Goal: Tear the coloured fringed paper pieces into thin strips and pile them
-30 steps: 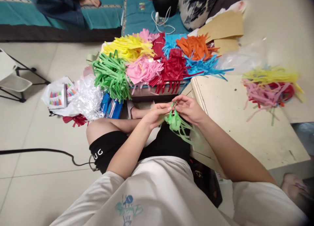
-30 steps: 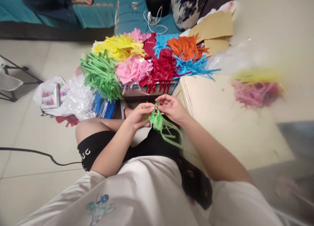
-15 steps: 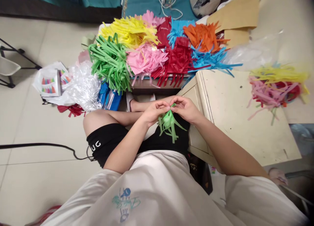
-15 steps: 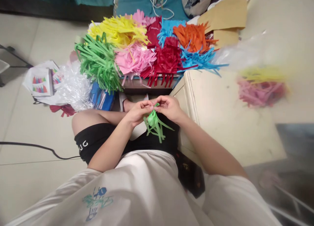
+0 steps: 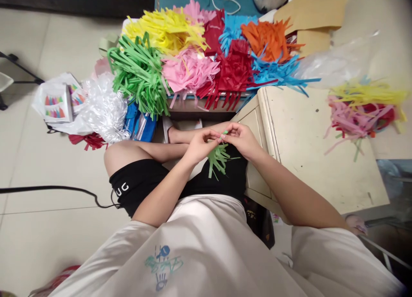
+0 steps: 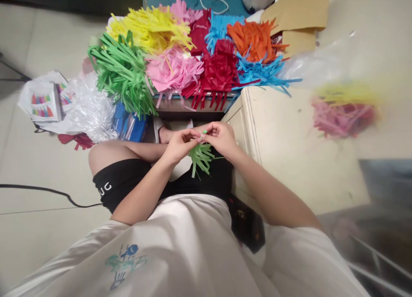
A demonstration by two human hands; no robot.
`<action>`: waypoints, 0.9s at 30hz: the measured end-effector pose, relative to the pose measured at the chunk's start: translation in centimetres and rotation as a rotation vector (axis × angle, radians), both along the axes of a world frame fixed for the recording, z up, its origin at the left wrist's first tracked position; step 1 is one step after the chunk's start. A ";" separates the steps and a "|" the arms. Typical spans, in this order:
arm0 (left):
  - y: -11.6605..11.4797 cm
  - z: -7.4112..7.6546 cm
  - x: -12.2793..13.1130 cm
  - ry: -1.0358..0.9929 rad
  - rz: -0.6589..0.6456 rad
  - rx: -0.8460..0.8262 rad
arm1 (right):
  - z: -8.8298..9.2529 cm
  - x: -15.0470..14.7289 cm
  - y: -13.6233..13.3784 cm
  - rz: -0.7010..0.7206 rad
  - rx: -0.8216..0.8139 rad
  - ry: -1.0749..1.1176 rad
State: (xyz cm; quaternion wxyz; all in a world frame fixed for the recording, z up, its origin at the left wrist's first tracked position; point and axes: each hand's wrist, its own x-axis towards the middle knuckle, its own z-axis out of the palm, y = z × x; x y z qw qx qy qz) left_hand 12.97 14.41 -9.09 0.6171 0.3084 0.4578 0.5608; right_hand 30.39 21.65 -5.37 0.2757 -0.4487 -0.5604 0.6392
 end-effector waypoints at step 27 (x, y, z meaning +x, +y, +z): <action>-0.6 -1.4 -0.3 -0.634 -0.342 -0.179 | 1.9 0.9 0.7 0.192 0.197 -0.022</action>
